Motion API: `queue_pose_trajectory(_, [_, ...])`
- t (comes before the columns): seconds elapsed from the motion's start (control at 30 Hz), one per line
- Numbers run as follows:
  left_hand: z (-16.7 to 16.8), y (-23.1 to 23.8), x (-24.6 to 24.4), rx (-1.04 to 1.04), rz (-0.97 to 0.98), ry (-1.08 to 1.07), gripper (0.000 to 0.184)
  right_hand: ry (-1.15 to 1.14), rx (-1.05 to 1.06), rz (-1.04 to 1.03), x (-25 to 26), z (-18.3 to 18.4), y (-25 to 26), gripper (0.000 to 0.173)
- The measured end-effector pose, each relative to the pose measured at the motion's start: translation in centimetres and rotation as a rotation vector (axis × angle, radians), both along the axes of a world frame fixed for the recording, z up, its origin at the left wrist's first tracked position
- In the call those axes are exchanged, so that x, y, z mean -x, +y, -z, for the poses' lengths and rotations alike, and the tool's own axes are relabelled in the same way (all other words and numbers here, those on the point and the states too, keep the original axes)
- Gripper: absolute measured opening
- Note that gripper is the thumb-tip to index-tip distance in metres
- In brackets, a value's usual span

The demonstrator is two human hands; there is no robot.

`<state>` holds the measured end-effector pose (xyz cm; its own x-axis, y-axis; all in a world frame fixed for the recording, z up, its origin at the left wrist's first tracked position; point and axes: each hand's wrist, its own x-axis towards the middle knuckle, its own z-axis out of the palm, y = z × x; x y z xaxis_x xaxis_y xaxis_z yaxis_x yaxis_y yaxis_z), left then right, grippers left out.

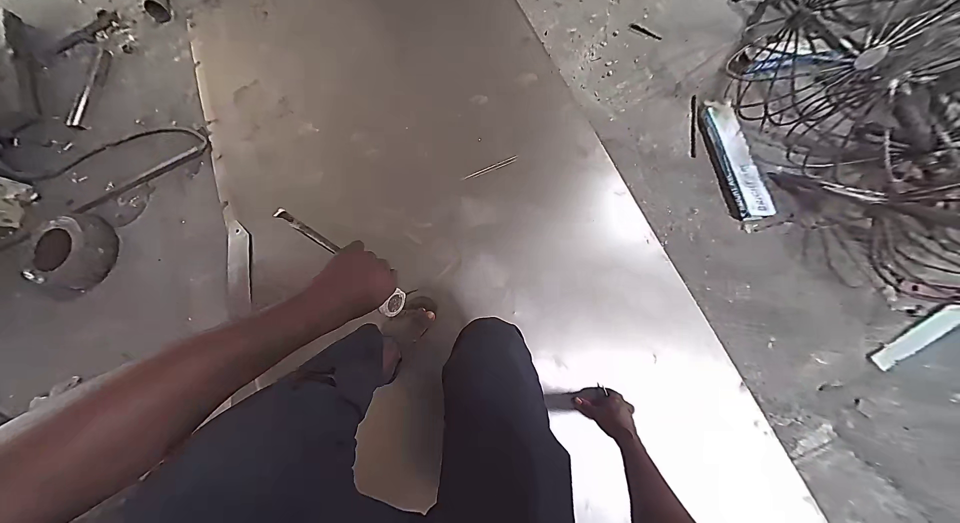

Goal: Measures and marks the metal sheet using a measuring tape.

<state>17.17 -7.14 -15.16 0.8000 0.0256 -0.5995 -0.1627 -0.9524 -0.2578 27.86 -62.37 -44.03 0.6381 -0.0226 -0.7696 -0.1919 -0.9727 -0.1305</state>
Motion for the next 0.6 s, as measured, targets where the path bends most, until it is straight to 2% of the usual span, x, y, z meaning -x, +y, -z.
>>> queue_pose_trajectory(0.1, [0.5,0.0,0.8,-0.024,-0.025,-0.043,0.014,0.04,-0.016,0.041,0.1,-0.2,0.2,0.085])
queue_pose_trajectory(0.2, [0.6,-0.1,1.1,-0.024,-0.106,0.028,0.015,0.04,-0.077,0.076,-1.3,-2.6,4.1,0.06])
queue_pose_trajectory(0.27, [0.7,-0.2,1.2,-0.004,-0.14,0.077,0.016,-0.089,-0.24,0.014,-2.7,-5.1,9.8,0.051])
queue_pose_trajectory(0.33, [0.6,-0.3,1.2,0.044,-0.148,0.062,0.019,-0.187,-0.494,-0.045,-3.6,-8.9,17.4,0.038])
queue_pose_trajectory(0.4, [0.1,-0.6,1.2,0.085,-0.143,0.015,0.022,-0.171,-0.75,-0.163,-3.7,-13.1,25.5,0.029])
queue_pose_trajectory(0.5, [-1.3,-0.6,1.6,0.111,-0.073,-0.107,0.017,0.011,-1.015,-0.417,-1.8,-18.2,35.1,0.034])
queue_pose_trajectory(0.6, [-3.3,-0.5,2.1,0.124,0.018,-0.207,0.014,0.089,-1.144,-0.588,1.2,-20.4,40.4,0.044])
